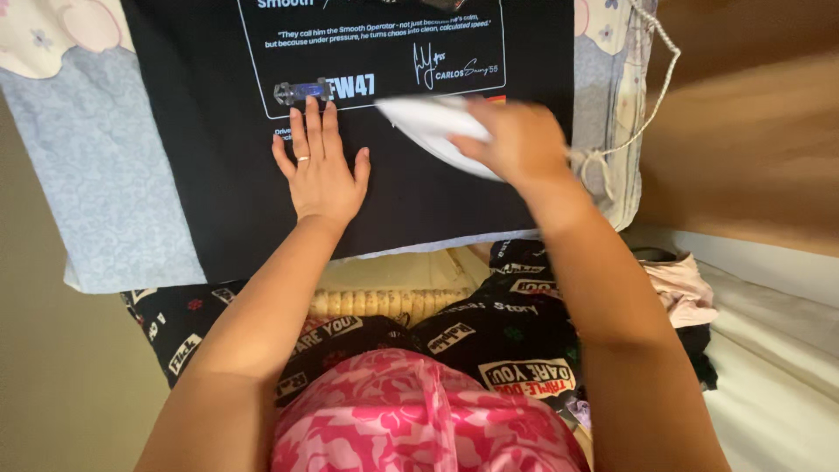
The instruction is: The person irons two black t-shirts on a small ironing board placed on the floor. They smooth and press each shirt, flip them over, and iron both sides. After finishing, they hang one shirt on a hanger and place it in a closet.
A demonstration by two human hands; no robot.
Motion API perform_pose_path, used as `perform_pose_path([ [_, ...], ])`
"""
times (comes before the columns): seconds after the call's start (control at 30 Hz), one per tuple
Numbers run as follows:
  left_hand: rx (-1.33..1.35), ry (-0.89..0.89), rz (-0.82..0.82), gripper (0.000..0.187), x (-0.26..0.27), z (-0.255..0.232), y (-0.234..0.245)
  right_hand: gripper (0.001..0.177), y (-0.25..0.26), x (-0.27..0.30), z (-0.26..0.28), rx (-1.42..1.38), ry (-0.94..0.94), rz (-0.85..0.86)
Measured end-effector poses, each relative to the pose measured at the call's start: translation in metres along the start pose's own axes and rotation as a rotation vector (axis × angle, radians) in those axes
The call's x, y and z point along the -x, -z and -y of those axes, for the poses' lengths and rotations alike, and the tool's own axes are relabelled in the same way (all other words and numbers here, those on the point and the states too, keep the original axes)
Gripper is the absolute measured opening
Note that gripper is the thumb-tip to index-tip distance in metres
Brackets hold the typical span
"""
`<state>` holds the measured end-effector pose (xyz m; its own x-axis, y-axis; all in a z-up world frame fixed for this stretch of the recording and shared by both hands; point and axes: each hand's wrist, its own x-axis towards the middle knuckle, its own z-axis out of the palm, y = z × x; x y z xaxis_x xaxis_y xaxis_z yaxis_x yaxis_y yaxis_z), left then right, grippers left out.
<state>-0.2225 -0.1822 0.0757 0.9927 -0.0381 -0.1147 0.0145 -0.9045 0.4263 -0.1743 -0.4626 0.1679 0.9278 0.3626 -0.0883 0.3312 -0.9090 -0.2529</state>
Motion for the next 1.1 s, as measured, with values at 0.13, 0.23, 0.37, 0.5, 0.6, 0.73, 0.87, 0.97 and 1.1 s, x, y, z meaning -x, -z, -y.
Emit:
perform_pose_path([
  [0.13,0.021,0.028,0.019,0.077,0.000,0.000,0.003,0.045,-0.013,-0.072,0.009,0.128,0.031,0.026],
  [0.23,0.014,0.006,-0.004,0.074,-0.002,0.000,0.003,0.051,-0.007,-0.099,-0.016,0.102,-0.018,-0.245],
  [0.37,0.022,-0.009,-0.027,0.069,0.002,0.003,0.000,0.044,-0.004,-0.095,-0.032,-0.023,0.059,-0.116],
  [0.5,0.097,-0.043,-0.076,0.063,0.003,0.007,0.001,0.045,0.004,-0.067,-0.009,0.095,0.236,0.174],
  [0.6,0.130,-0.050,-0.097,0.062,0.007,0.010,0.000,0.052,0.010,-0.015,0.016,0.185,0.316,0.365],
  [0.73,0.094,-0.049,-0.084,0.063,0.005,0.007,0.000,0.037,0.016,0.056,0.025,0.195,0.305,0.574],
  [0.87,0.060,-0.035,-0.048,0.067,0.004,0.005,-0.001,0.048,0.016,0.090,-0.006,0.187,0.179,0.474],
  [0.97,0.028,-0.039,-0.046,0.070,0.001,0.004,-0.001,0.053,0.021,0.095,-0.037,0.140,0.109,0.120],
  [1.1,-0.010,-0.046,-0.060,0.072,0.004,0.004,-0.002,0.053,0.025,0.085,-0.053,0.136,-0.100,0.222],
])
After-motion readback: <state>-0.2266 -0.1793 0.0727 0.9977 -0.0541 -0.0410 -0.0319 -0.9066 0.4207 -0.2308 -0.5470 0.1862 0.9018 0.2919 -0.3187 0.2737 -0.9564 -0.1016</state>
